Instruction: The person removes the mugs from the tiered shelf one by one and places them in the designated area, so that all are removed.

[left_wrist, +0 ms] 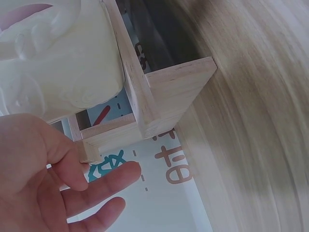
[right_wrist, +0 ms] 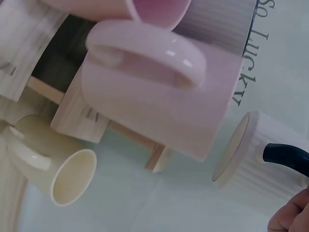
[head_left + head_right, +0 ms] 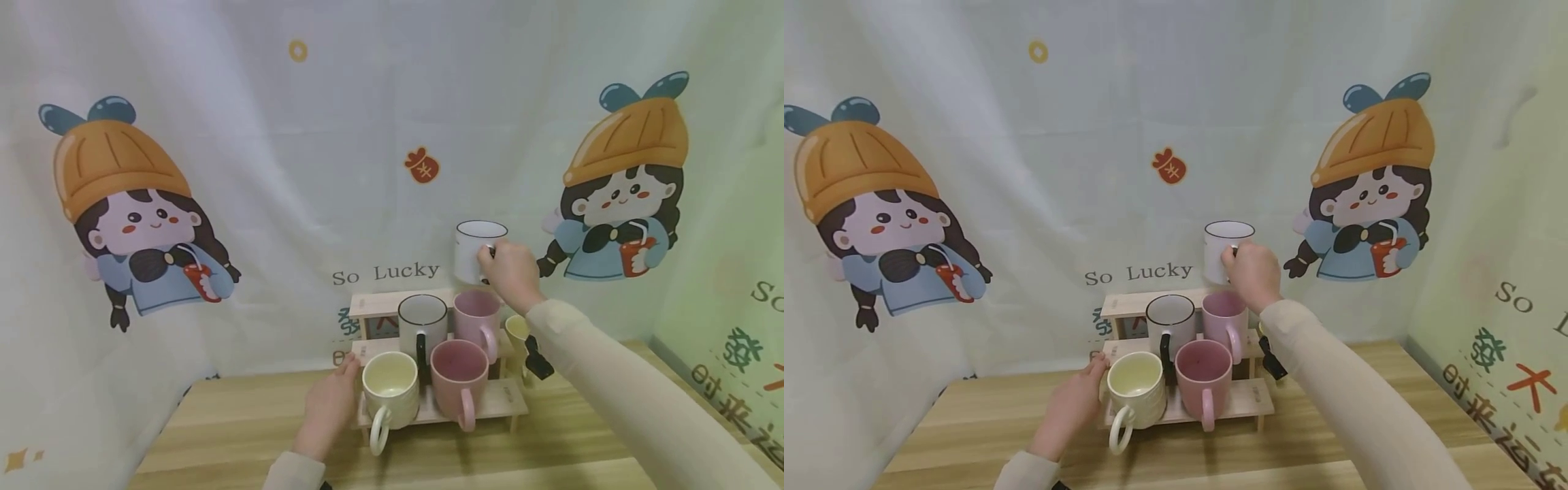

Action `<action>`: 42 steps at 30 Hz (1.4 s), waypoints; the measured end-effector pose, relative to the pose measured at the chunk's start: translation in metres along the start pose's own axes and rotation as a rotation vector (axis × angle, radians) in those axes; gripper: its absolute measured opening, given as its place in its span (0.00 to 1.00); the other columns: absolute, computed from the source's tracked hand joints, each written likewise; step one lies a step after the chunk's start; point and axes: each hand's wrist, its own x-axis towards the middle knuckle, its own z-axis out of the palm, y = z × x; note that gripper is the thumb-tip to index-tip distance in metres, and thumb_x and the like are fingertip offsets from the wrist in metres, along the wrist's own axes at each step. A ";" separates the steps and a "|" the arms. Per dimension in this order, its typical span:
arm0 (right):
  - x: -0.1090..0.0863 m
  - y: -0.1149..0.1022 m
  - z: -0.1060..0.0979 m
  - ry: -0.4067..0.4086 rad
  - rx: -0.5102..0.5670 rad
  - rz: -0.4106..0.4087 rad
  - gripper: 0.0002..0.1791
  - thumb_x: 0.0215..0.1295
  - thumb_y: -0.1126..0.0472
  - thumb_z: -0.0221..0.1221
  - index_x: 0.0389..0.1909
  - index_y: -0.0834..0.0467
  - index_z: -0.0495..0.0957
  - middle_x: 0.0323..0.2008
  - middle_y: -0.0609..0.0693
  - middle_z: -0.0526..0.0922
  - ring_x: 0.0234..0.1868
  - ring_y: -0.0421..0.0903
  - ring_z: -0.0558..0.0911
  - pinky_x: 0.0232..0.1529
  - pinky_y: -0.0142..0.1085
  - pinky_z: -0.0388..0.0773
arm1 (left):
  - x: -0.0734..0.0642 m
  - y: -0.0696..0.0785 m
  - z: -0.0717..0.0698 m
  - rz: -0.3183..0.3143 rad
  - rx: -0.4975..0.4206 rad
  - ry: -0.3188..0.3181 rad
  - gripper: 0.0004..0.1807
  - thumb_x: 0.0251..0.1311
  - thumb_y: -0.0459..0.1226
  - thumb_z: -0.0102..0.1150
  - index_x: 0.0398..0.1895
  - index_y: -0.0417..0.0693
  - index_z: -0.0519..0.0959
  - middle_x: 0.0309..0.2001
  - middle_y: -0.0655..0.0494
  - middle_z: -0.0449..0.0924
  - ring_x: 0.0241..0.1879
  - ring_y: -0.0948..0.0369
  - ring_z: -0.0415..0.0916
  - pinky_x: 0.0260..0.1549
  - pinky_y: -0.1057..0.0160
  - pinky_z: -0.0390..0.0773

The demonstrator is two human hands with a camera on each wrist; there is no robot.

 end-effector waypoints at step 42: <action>-0.042 0.113 -0.013 0.110 -0.094 -0.046 0.19 0.64 0.62 0.49 0.12 0.59 0.63 0.11 0.55 0.69 0.14 0.51 0.67 0.14 0.37 0.58 | 0.000 -0.003 0.005 0.002 0.010 -0.010 0.30 0.56 0.25 0.48 0.64 0.47 0.69 0.69 0.50 0.66 0.13 0.62 0.62 0.08 0.71 0.63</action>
